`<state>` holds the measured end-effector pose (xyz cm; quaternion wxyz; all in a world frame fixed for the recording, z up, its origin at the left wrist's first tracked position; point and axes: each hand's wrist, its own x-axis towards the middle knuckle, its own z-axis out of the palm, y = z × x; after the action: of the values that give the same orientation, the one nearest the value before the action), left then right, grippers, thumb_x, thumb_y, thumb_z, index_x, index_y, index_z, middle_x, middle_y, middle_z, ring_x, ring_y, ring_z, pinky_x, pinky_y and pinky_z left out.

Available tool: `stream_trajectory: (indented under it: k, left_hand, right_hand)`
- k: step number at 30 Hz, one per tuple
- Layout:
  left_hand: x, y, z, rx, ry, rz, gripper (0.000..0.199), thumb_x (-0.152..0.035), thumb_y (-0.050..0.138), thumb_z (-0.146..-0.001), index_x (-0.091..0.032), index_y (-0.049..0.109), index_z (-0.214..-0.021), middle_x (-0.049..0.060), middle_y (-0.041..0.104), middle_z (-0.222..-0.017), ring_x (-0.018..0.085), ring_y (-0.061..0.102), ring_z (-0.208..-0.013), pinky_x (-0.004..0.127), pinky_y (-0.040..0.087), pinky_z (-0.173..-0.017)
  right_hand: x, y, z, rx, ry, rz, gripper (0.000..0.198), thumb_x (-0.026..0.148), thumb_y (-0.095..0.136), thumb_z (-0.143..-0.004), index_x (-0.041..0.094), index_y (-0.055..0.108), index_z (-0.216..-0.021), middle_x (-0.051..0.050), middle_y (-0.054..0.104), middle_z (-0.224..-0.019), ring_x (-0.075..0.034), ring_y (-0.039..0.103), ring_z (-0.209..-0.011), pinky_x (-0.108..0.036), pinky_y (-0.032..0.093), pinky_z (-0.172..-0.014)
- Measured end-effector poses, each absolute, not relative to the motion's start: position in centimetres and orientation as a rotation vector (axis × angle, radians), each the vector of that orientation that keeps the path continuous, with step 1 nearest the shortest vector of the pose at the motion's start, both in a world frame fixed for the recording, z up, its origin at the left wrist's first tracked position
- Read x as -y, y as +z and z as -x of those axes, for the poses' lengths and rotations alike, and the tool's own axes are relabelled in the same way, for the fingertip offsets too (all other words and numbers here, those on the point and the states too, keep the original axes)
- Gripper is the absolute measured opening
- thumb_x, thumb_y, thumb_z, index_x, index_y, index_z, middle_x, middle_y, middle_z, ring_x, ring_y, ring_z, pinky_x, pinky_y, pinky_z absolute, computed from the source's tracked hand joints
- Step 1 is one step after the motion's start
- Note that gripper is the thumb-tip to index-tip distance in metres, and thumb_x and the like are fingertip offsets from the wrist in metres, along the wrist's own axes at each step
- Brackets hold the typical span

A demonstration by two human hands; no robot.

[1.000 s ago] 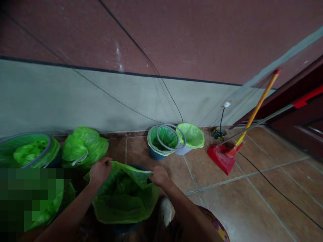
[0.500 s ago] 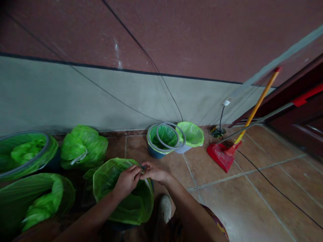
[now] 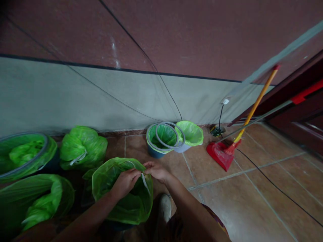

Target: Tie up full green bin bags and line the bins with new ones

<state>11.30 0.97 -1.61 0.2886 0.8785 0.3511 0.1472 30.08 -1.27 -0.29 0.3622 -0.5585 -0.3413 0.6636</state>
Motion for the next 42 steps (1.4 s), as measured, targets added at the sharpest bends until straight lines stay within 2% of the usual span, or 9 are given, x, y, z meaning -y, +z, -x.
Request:
stream_trajectory:
  k: [10, 16, 21, 26, 32, 35, 37, 39, 42]
  left_hand:
    - [-0.4, -1.7, -12.2, -1.268, 0.084, -2.303, 0.023, -0.024, 0.043, -0.092, -0.02, 0.064, -0.084, 0.006, 0.073, -0.082, 0.017, 0.069, -0.079, 0.025, 0.044, -0.07]
    - [-0.5, -1.7, -12.5, -1.259, 0.173, -2.199, 0.016, -0.019, 0.042, -0.091, -0.02, 0.058, -0.092, 0.004, 0.071, -0.075, 0.018, 0.069, -0.074, 0.025, 0.043, -0.064]
    - [-0.7, -0.4, -11.8, -1.118, 0.279, -2.181, 0.022, -0.014, 0.039, -0.091, -0.021, 0.057, -0.101, 0.005, 0.072, -0.094, 0.017, 0.069, -0.089, 0.026, 0.047, -0.078]
    - [-2.3, 2.4, -8.0, -1.677, 0.122, -2.174, 0.027, -0.027, 0.044, -0.091, -0.016, 0.055, -0.113, 0.012, 0.07, -0.109, 0.024, 0.068, -0.098, 0.032, 0.048, -0.084]
    - [-2.7, 1.8, -1.8, -2.025, -0.271, -2.013, 0.069, -0.049, 0.049, -0.086, -0.001, 0.037, -0.136, 0.027, 0.059, -0.122, 0.035, 0.063, -0.11, 0.041, 0.047, -0.089]
    - [-1.7, -0.1, -0.4, -1.833, -0.415, -1.977, 0.05, -0.037, 0.045, -0.089, -0.005, 0.048, -0.129, 0.023, 0.065, -0.119, 0.031, 0.065, -0.11, 0.037, 0.047, -0.089]
    - [-1.2, -0.8, -0.2, -1.647, -0.437, -1.988, 0.034, -0.027, 0.038, -0.092, -0.011, 0.062, -0.111, 0.017, 0.07, -0.113, 0.027, 0.066, -0.11, 0.033, 0.047, -0.089]
    - [-1.2, -0.7, -0.5, -1.594, -0.403, -2.001, 0.034, -0.023, 0.034, -0.093, -0.015, 0.067, -0.096, 0.015, 0.073, -0.108, 0.026, 0.068, -0.105, 0.033, 0.047, -0.086]
    - [-1.8, 0.8, -1.6, -1.681, -0.288, -2.042, 0.031, -0.023, 0.036, -0.093, -0.017, 0.066, -0.091, 0.013, 0.074, -0.1, 0.024, 0.069, -0.098, 0.032, 0.047, -0.084]
  right_hand:
    - [1.8, 0.2, -29.1, 0.6, 1.888, 1.402, 0.027, 0.02, 0.068, -0.066, 0.017, 0.059, -0.092, 0.001, 0.066, -0.073, -0.013, 0.064, -0.061, -0.028, 0.051, -0.062]
    - [2.0, -0.9, -28.0, 0.807, 1.85, 1.526, 0.017, 0.013, 0.068, -0.062, 0.017, 0.058, -0.076, 0.004, 0.062, -0.062, -0.011, 0.06, -0.055, -0.026, 0.052, -0.058]
    - [1.4, -1.2, -28.7, 1.037, 1.551, 1.76, 0.004, 0.016, 0.06, -0.067, 0.019, 0.061, -0.07, 0.002, 0.062, -0.056, -0.015, 0.061, -0.057, -0.027, 0.05, -0.058]
    - [0.7, 0.0, -30.8, 1.345, 0.849, 1.966, 0.015, 0.016, 0.058, -0.073, 0.025, 0.07, -0.077, -0.002, 0.073, -0.079, -0.019, 0.065, -0.076, -0.031, 0.049, -0.074]
    - [0.9, 3.8, -31.1, 1.115, 0.62, 1.674, 0.021, 0.033, 0.057, -0.08, 0.021, 0.071, -0.089, -0.006, 0.074, -0.09, -0.022, 0.065, -0.086, -0.035, 0.049, -0.084]
    - [0.9, 5.3, -31.0, 0.885, 0.773, 1.414, 0.02, 0.036, 0.065, -0.073, 0.021, 0.068, -0.085, -0.005, 0.072, -0.084, -0.021, 0.064, -0.082, -0.035, 0.05, -0.081]
    - [0.8, 5.4, -31.0, 0.698, 1.013, 1.3, 0.021, 0.033, 0.066, -0.067, 0.02, 0.066, -0.084, -0.002, 0.067, -0.072, -0.018, 0.061, -0.069, -0.034, 0.051, -0.073]
    - [0.7, 4.9, -30.7, 0.586, 1.222, 1.28, 0.023, 0.029, 0.065, -0.063, 0.02, 0.066, -0.084, 0.001, 0.061, -0.063, -0.013, 0.054, -0.056, -0.03, 0.048, -0.061]
    - [0.9, 3.5, -29.7, 0.625, 1.348, 1.443, 0.025, 0.028, 0.064, -0.061, 0.019, 0.066, -0.085, 0.005, 0.053, -0.058, -0.008, 0.04, -0.046, -0.023, 0.035, -0.046]
